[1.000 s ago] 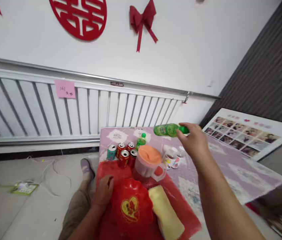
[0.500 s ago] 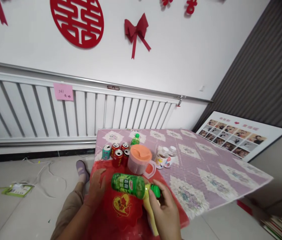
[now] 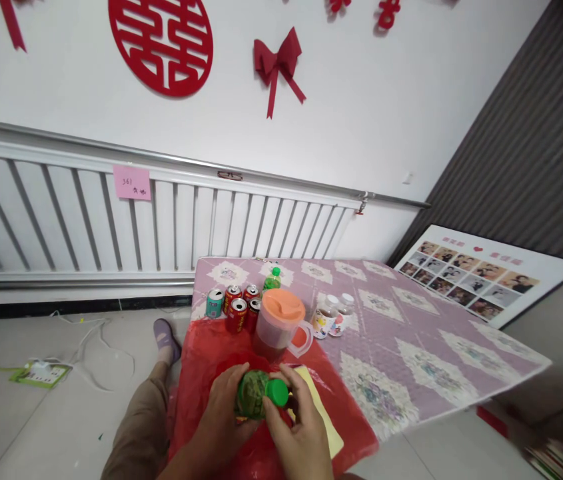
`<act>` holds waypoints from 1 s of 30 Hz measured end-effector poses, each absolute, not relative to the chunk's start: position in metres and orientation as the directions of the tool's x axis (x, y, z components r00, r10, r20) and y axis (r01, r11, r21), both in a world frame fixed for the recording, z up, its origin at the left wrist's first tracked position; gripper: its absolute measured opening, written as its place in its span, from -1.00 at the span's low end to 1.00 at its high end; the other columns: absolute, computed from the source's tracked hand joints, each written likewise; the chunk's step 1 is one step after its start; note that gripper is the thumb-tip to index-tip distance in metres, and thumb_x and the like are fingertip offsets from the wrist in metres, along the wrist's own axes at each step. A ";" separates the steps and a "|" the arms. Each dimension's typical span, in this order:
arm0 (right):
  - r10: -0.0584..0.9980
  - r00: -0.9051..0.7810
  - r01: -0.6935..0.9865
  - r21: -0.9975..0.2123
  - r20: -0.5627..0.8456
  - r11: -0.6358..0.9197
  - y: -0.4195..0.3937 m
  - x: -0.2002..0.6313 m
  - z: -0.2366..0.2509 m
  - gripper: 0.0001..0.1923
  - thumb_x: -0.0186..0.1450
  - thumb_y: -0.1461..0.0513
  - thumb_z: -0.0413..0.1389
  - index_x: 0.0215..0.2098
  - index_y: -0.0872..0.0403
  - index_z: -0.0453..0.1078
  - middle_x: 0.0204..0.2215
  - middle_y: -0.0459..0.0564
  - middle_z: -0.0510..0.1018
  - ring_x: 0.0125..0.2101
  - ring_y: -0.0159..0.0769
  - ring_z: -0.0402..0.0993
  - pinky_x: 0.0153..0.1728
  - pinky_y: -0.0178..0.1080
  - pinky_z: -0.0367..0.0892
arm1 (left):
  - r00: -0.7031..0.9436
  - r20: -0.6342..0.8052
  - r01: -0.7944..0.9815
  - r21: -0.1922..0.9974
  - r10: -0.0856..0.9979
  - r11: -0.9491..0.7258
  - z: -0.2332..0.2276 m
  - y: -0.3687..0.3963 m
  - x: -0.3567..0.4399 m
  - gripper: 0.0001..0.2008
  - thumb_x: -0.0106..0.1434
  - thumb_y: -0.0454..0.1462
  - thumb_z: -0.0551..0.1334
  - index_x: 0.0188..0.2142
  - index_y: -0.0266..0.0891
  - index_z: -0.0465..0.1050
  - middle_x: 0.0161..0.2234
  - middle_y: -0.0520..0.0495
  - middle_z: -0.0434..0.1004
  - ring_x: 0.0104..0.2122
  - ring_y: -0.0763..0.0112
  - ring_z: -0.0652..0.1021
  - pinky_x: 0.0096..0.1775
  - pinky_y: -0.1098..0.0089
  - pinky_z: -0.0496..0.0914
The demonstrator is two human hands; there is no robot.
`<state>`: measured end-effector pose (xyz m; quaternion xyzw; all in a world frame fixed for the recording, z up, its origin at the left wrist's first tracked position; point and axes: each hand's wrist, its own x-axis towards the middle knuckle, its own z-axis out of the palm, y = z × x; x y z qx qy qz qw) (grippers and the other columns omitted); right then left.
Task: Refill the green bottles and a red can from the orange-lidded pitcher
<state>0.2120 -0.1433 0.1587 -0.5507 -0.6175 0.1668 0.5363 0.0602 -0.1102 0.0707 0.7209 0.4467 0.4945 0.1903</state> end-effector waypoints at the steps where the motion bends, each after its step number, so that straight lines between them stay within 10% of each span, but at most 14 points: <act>1: 0.866 0.201 0.460 -0.825 0.457 0.329 -0.144 0.211 0.158 -0.52 0.23 0.12 0.18 0.11 0.04 0.38 -0.11 0.08 0.63 -0.16 -0.19 0.60 -0.14 -0.20 0.51 | 0.108 0.544 0.459 0.715 0.832 -0.527 0.071 -0.110 0.059 -0.27 0.05 -0.35 0.38 0.22 -0.16 0.23 0.13 -0.27 0.44 0.11 0.05 0.50 0.09 0.00 0.46; 14: 0.908 0.238 0.570 -0.807 0.345 0.157 -0.143 0.228 0.170 -0.70 0.18 -0.02 0.18 -0.32 0.04 0.46 -0.58 -0.15 0.42 -0.56 -0.32 0.39 -0.54 -0.32 0.33 | 0.117 0.566 0.620 0.600 0.816 -0.505 0.068 -0.111 0.058 -0.27 -0.06 -0.48 0.29 0.16 -0.17 0.30 0.08 -0.23 0.47 0.10 0.01 0.47 0.13 -0.14 0.36; 30: 0.827 -0.059 0.715 -0.554 0.559 0.426 -0.148 0.236 0.172 -0.79 0.35 0.18 0.07 -0.08 -0.02 0.46 -0.23 0.00 0.60 -0.21 -0.26 0.57 -0.18 -0.28 0.48 | 0.171 0.515 0.637 0.592 0.840 -0.493 0.066 -0.111 0.055 -0.28 0.00 -0.43 0.31 0.19 -0.15 0.29 0.11 -0.24 0.45 0.12 0.01 0.45 0.15 -0.11 0.33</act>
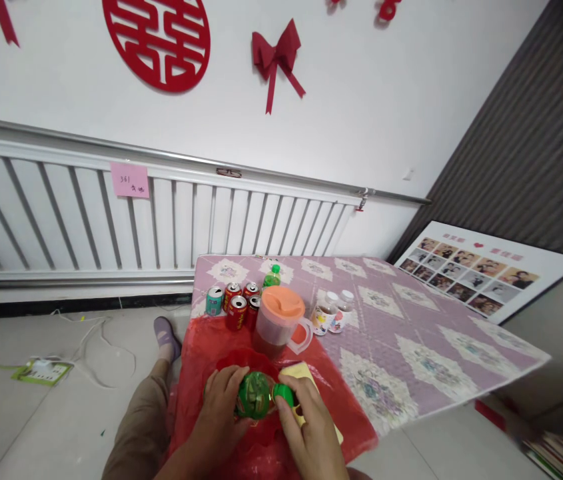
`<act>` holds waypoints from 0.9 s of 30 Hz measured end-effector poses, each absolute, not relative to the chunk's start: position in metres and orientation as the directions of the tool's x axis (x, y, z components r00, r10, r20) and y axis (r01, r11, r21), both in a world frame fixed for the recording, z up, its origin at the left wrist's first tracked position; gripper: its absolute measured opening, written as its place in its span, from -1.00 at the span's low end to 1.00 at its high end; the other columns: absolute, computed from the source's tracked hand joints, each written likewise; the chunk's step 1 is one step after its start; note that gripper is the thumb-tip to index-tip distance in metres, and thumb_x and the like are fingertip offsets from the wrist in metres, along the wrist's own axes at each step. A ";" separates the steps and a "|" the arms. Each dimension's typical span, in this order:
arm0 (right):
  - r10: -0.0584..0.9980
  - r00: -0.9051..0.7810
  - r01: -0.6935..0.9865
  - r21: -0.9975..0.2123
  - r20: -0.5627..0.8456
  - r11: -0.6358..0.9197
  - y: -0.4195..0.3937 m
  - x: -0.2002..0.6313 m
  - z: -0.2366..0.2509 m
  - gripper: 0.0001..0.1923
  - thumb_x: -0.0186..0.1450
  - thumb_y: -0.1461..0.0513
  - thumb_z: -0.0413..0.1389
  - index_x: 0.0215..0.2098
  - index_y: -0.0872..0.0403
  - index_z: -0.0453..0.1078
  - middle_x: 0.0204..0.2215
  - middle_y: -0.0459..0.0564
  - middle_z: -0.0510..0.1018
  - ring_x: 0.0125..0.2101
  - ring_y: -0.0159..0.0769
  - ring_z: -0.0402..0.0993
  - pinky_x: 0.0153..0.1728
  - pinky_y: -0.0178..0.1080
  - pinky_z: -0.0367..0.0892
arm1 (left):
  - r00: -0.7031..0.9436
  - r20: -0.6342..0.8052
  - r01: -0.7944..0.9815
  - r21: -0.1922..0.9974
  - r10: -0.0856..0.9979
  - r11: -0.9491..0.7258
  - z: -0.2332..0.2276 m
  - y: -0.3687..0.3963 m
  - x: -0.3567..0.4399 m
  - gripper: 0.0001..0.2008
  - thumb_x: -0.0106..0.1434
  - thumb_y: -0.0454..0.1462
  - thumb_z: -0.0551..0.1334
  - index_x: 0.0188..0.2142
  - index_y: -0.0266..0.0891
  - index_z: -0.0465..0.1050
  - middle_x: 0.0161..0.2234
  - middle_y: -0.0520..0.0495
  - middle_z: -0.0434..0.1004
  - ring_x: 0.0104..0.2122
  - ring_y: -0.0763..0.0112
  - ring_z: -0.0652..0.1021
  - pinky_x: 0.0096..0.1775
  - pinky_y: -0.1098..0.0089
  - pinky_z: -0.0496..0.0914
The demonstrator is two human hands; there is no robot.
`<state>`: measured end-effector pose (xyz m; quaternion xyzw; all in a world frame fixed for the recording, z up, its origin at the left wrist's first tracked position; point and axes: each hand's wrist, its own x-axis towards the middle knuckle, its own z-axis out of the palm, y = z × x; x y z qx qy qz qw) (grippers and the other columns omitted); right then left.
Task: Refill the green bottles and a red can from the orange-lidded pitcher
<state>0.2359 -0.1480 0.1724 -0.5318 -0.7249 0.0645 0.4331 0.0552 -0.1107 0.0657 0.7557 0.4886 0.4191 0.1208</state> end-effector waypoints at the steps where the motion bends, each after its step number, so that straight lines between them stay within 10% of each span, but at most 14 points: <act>1: 0.823 -0.082 0.713 -0.544 0.563 0.443 -0.148 0.236 0.173 -0.78 0.36 0.20 0.06 -0.05 -0.03 0.45 -0.22 0.00 0.59 -0.20 -0.27 0.57 -0.16 -0.28 0.48 | 0.167 0.519 0.639 0.591 0.838 -0.493 0.066 -0.111 0.055 -0.28 -0.01 -0.43 0.30 0.19 -0.16 0.30 0.11 -0.23 0.45 0.12 0.02 0.45 0.15 -0.11 0.33; 10: 0.882 -0.019 0.743 -0.584 0.471 0.328 -0.150 0.243 0.164 -0.53 0.26 0.14 0.15 0.13 0.05 0.37 0.02 0.11 0.56 -0.01 -0.14 0.54 -0.03 -0.17 0.47 | 0.170 0.527 0.676 0.553 0.833 -0.487 0.071 -0.110 0.050 -0.30 0.01 -0.42 0.28 0.18 -0.14 0.30 0.11 -0.21 0.45 0.11 0.02 0.44 0.16 -0.13 0.29; 16: 0.948 0.026 0.745 -0.639 0.318 0.193 -0.152 0.242 0.171 -0.69 0.32 0.01 0.07 -0.15 0.01 0.50 -0.27 0.02 0.67 -0.30 -0.19 0.62 -0.27 -0.23 0.51 | 0.191 0.549 0.693 0.511 0.813 -0.508 0.074 -0.112 0.050 -0.29 -0.02 -0.45 0.25 0.17 -0.14 0.30 0.08 -0.21 0.48 0.08 0.03 0.47 0.17 -0.14 0.26; 27: 0.895 -0.004 0.725 -0.615 0.446 0.309 -0.154 0.243 0.164 -0.66 0.24 0.18 0.07 -0.03 0.01 0.49 -0.18 0.03 0.63 -0.28 -0.25 0.60 -0.32 -0.30 0.50 | 0.194 0.577 0.708 0.477 0.793 -0.521 0.077 -0.114 0.050 -0.33 0.01 -0.44 0.26 0.15 -0.15 0.32 0.05 -0.19 0.49 0.05 0.04 0.49 0.15 -0.12 0.28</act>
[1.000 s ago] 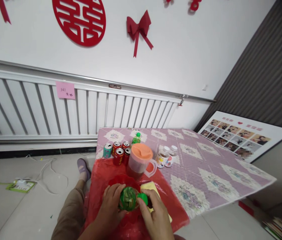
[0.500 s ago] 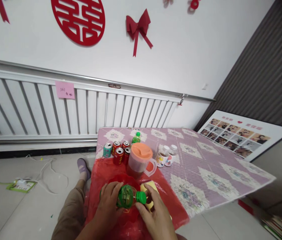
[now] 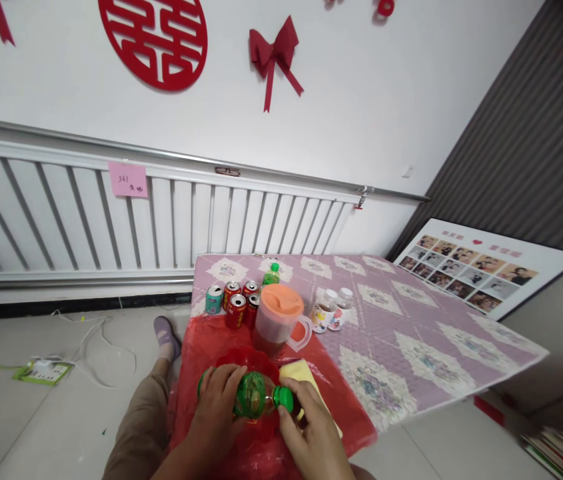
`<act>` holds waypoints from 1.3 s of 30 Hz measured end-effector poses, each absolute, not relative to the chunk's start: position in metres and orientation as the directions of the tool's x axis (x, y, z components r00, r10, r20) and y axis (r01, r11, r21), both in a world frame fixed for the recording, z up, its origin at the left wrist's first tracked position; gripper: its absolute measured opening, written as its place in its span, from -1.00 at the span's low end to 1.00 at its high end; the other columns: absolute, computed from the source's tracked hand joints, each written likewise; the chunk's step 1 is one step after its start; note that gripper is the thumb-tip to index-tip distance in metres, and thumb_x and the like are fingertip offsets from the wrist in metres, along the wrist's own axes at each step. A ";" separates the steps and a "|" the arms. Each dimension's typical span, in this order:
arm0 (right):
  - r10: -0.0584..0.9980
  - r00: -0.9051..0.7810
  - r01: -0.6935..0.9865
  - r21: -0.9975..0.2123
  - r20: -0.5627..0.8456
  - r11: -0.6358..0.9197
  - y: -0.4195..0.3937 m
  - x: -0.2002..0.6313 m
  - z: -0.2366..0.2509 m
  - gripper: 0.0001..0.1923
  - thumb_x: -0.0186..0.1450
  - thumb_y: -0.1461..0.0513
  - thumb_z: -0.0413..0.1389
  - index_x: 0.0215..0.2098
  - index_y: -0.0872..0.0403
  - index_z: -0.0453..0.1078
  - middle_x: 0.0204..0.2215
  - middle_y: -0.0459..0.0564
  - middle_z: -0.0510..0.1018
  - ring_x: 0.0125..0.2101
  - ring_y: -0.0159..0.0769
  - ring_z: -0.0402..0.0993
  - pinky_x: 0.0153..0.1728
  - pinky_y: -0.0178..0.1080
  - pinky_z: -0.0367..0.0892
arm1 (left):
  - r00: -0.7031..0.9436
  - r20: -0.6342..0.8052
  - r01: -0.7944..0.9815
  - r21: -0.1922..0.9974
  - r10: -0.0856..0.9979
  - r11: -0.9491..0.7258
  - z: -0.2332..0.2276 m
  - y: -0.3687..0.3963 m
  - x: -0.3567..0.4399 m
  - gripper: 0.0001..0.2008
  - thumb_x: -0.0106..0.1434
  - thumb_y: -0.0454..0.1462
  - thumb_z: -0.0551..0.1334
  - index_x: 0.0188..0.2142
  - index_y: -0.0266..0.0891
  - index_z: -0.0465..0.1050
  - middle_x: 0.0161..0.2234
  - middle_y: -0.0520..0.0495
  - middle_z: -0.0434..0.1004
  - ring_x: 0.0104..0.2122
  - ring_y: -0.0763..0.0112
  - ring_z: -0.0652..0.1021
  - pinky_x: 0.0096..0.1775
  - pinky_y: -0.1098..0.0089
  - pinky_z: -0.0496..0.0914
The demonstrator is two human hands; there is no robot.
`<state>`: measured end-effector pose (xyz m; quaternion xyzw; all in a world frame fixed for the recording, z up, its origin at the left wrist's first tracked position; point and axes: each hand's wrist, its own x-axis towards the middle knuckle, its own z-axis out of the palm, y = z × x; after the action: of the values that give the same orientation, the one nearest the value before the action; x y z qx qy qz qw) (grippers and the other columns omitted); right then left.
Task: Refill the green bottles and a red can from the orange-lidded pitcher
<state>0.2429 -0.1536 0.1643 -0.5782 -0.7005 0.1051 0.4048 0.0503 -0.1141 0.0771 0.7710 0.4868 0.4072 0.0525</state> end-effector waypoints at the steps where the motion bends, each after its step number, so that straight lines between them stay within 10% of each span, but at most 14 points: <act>1: 0.900 0.018 0.723 -0.627 0.436 0.290 -0.154 0.243 0.163 -0.63 0.23 0.17 0.09 0.00 0.00 0.47 -0.16 0.03 0.63 -0.30 -0.25 0.60 -0.35 -0.29 0.50 | 0.193 0.576 0.708 0.478 0.794 -0.519 0.078 -0.114 0.050 -0.34 0.01 -0.44 0.26 0.15 -0.15 0.32 0.05 -0.19 0.49 0.04 0.05 0.49 0.14 -0.11 0.28; 8: 0.947 0.062 0.702 -0.689 0.314 0.182 -0.156 0.245 0.172 -0.69 0.29 0.02 0.10 -0.15 0.01 0.51 -0.38 -0.02 0.65 -0.42 -0.23 0.58 -0.37 -0.28 0.48 | 0.202 0.567 0.707 0.480 0.799 -0.519 0.079 -0.114 0.049 -0.36 0.02 -0.42 0.28 0.14 -0.14 0.33 0.04 -0.20 0.49 0.04 0.06 0.48 0.15 -0.08 0.27; 23: 0.908 -0.027 0.738 -0.605 0.417 0.300 -0.160 0.244 0.171 -0.67 0.25 0.20 0.05 -0.05 0.00 0.49 -0.18 0.02 0.63 -0.24 -0.22 0.61 -0.25 -0.26 0.52 | 0.199 0.575 0.713 0.471 0.793 -0.520 0.080 -0.114 0.050 -0.35 0.00 -0.45 0.25 0.14 -0.15 0.33 0.04 -0.19 0.50 0.03 0.06 0.49 0.13 -0.06 0.29; 39: 0.928 0.091 0.693 -0.692 0.361 0.201 -0.157 0.245 0.173 -0.62 0.29 -0.01 0.06 -0.13 0.03 0.52 -0.19 0.10 0.66 -0.21 -0.13 0.62 -0.16 -0.20 0.50 | 0.178 0.562 0.664 0.537 0.808 -0.520 0.076 -0.113 0.050 -0.29 -0.03 -0.47 0.25 0.16 -0.13 0.30 0.06 -0.19 0.47 0.07 0.03 0.46 0.17 -0.18 0.23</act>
<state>0.2446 -0.1568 0.1731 -0.6152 -0.6587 0.1442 0.4084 0.0497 -0.1128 0.0763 0.7628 0.4822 0.4223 0.0851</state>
